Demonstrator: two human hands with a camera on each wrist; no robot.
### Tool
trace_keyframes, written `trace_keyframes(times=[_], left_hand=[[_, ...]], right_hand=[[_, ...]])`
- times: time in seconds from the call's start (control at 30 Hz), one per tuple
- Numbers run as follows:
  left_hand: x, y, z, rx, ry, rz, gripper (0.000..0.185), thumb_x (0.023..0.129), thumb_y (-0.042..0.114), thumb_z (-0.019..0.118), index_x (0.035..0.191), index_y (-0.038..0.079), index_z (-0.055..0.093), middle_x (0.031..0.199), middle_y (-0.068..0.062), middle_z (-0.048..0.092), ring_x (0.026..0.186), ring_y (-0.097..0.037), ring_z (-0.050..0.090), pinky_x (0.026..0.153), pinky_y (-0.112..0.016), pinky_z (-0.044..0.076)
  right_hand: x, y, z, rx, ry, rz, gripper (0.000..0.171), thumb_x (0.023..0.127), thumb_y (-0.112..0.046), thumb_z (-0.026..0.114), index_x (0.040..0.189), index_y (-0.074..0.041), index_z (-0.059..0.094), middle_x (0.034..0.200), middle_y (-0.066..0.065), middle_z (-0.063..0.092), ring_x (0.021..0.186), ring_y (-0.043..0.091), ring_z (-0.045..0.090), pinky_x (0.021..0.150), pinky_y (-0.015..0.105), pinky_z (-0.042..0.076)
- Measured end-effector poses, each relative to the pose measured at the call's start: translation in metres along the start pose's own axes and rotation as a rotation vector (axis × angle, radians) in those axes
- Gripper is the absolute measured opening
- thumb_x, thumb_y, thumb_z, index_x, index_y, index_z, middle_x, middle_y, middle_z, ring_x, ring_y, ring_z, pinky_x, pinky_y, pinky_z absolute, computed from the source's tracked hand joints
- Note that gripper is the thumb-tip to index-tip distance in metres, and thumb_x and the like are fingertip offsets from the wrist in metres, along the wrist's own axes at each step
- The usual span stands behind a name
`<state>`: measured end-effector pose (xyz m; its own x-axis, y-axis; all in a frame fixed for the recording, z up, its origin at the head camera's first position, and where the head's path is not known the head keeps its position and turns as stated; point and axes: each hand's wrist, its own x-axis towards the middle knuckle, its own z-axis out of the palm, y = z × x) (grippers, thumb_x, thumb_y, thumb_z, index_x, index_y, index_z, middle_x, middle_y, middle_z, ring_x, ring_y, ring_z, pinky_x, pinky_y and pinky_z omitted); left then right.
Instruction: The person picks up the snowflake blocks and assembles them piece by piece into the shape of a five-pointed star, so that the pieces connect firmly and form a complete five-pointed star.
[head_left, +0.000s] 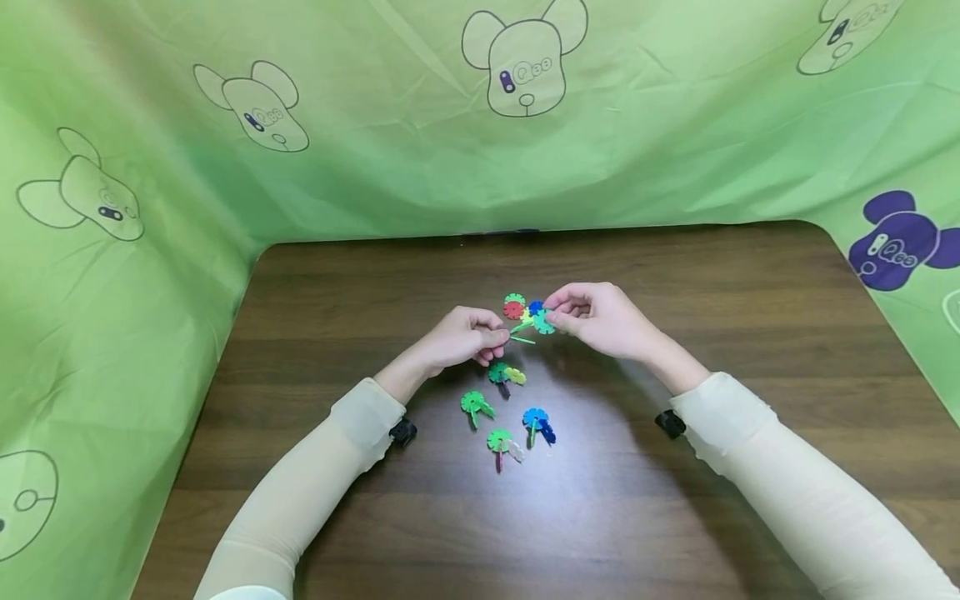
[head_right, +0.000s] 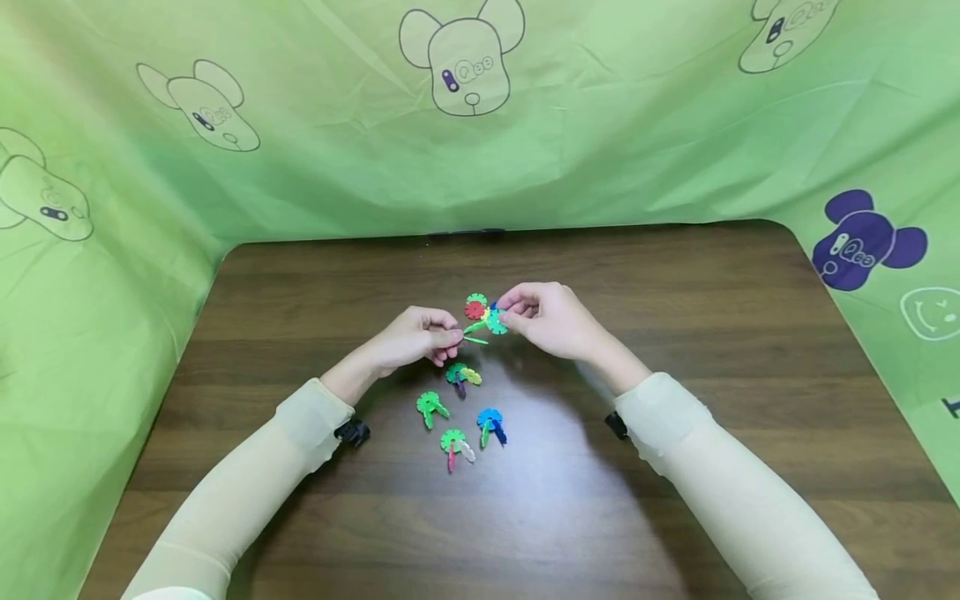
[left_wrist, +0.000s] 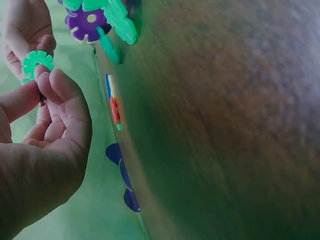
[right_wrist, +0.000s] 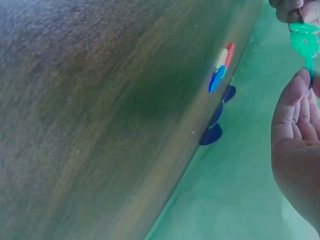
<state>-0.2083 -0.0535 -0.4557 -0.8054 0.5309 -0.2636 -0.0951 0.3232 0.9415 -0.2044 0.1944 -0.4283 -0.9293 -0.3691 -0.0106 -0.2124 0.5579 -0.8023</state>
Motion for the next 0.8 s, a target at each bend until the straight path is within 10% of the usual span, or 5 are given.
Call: trace_keyframes(times=[0.8], left_hand=[[-0.0012, 0.0060, 0.0009, 0.108, -0.001, 0.061, 0.019, 0.093, 0.016, 0.063, 0.088, -0.003, 0.065, 0.072, -0.007, 0.066, 0.065, -0.013, 0.057, 0.063, -0.029, 0.054]], right_hand=[[-0.0023, -0.0004, 0.0042, 0.059, -0.025, -0.012, 0.014, 0.089, -0.019, 0.069, 0.099, -0.010, 0.069, 0.083, 0.007, 0.066, 0.076, 0.033, 0.064, 0.059, 0.030, 0.052]])
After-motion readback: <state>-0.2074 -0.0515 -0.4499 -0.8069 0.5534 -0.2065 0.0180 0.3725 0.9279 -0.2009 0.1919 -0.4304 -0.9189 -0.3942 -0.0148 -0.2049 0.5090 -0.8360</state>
